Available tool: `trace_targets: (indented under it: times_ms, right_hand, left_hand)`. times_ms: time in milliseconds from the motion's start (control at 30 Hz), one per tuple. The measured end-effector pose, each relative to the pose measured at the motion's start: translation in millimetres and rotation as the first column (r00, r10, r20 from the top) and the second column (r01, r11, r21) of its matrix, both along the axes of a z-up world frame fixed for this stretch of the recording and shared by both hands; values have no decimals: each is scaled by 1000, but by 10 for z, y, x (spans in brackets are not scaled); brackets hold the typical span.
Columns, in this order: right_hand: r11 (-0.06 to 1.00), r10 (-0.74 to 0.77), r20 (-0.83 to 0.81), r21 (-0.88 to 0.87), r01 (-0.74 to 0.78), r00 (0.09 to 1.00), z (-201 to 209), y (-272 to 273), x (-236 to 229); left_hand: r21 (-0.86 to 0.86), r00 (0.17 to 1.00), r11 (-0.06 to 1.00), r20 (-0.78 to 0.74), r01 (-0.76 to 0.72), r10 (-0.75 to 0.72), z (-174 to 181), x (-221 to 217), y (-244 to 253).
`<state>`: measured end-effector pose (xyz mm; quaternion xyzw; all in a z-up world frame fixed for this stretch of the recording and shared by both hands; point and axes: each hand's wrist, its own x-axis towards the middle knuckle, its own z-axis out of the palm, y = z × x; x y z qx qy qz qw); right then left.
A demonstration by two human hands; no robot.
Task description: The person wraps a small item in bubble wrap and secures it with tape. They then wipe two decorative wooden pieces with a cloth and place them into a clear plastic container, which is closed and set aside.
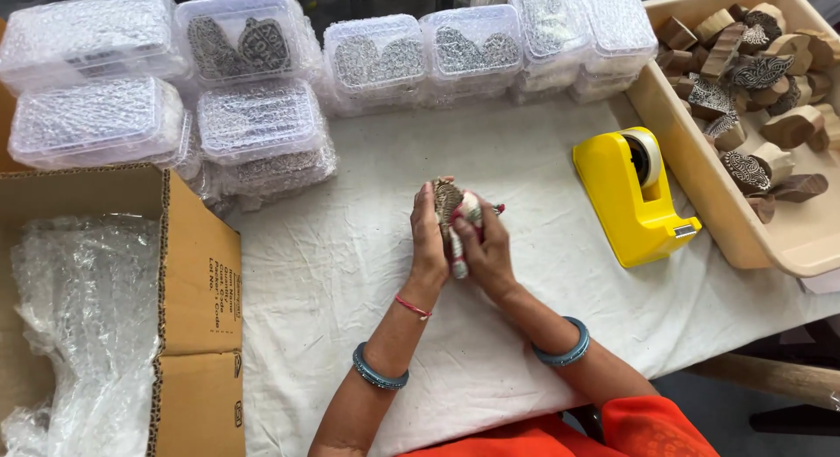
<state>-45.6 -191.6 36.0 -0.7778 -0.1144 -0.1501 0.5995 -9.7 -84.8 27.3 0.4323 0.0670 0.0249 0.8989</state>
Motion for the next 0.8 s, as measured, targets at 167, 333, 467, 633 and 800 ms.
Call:
trace_targets:
  times_ms: [167,333,467,633,800]
  right_hand:
    - [941,53,-138,337,-4,989,-59,-355,171]
    - [959,-84,-98,261,107,992,-6,-521,260]
    - [927,-298,8,242,287,955,41,-638,309]
    - [921,-332,211,281,269,919,543,-431,116]
    - [854,45,486,-472,219,873,214,-287,39]
  left_hand:
    - [4,963,965,56,263,-263,-131,61,244]
    - [80,899,906,110,416,-423,19,47,263]
    - [141,912,921,152,362,-382,44,11,171]
    - [185,934,951,217,247,-285,-116,-16,42]
    - [142,958,983,244,121,-153,-258,-78,-40]
